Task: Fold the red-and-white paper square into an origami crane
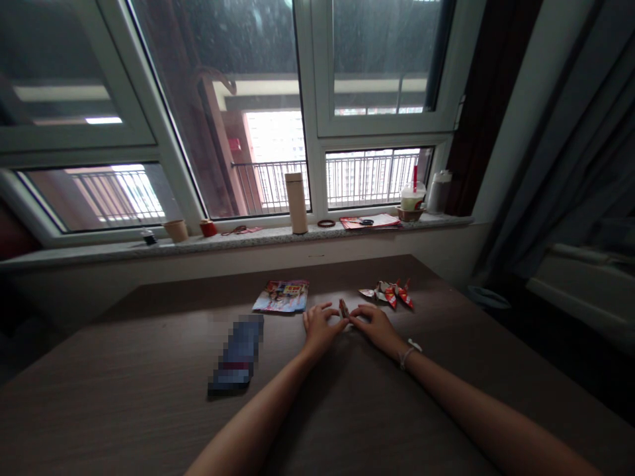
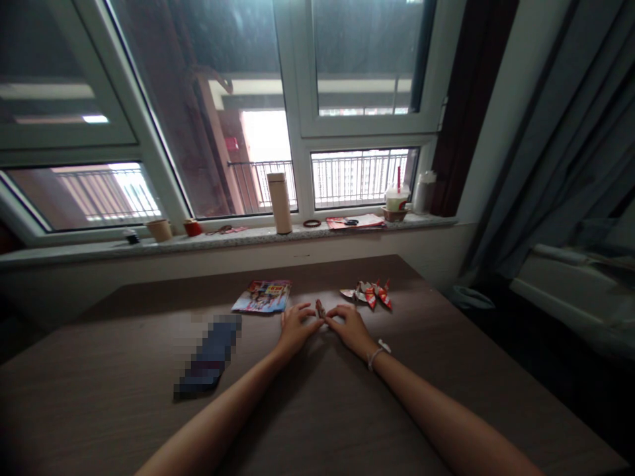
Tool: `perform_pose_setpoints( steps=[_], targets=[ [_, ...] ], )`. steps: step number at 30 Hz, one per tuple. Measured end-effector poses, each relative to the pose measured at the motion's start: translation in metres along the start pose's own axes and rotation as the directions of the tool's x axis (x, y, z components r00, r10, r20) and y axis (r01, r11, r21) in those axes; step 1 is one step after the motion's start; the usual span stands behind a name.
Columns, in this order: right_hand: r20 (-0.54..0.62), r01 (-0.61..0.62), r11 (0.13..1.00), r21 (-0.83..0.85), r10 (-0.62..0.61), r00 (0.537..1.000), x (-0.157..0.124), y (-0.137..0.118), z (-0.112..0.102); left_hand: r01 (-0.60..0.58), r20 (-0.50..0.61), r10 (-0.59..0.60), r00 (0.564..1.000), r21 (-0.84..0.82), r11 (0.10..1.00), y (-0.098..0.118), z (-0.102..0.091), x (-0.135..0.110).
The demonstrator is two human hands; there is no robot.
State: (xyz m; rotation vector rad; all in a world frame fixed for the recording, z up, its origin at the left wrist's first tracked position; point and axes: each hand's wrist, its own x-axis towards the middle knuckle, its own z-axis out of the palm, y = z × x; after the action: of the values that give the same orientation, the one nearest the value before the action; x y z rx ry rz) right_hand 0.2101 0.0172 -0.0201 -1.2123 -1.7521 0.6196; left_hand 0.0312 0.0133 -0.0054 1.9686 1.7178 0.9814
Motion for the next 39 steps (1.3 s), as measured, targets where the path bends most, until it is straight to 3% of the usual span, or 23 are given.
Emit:
perform_pose_setpoints(
  steps=[8, 17, 19, 39],
  targets=[
    [0.015, 0.010, 1.000, 0.021, -0.010, 1.000, 0.000, 0.001, 0.000, 0.023, 0.003, -0.023, 1.000, -0.014, 1.000, 0.004, -0.002, 0.000],
    [-0.004, -0.032, 0.986, 0.161, 0.033, 0.999, 0.001, 0.001, 0.004, 0.036, 0.023, -0.035, 0.999, -0.020, 0.999, 0.008, -0.005, 0.000],
    [0.055, -0.017, 0.989, 0.148, 0.009, 0.998, 0.001, -0.003, 0.002, 0.034, 0.018, -0.034, 0.999, -0.018, 0.999, 0.007, -0.004, 0.000],
    [0.051, 0.032, 0.999, 0.002, -0.032, 0.998, -0.003, -0.011, 0.001, 0.049, -0.009, -0.050, 0.999, -0.060, 0.997, 0.004, -0.003, 0.001]
  ],
)
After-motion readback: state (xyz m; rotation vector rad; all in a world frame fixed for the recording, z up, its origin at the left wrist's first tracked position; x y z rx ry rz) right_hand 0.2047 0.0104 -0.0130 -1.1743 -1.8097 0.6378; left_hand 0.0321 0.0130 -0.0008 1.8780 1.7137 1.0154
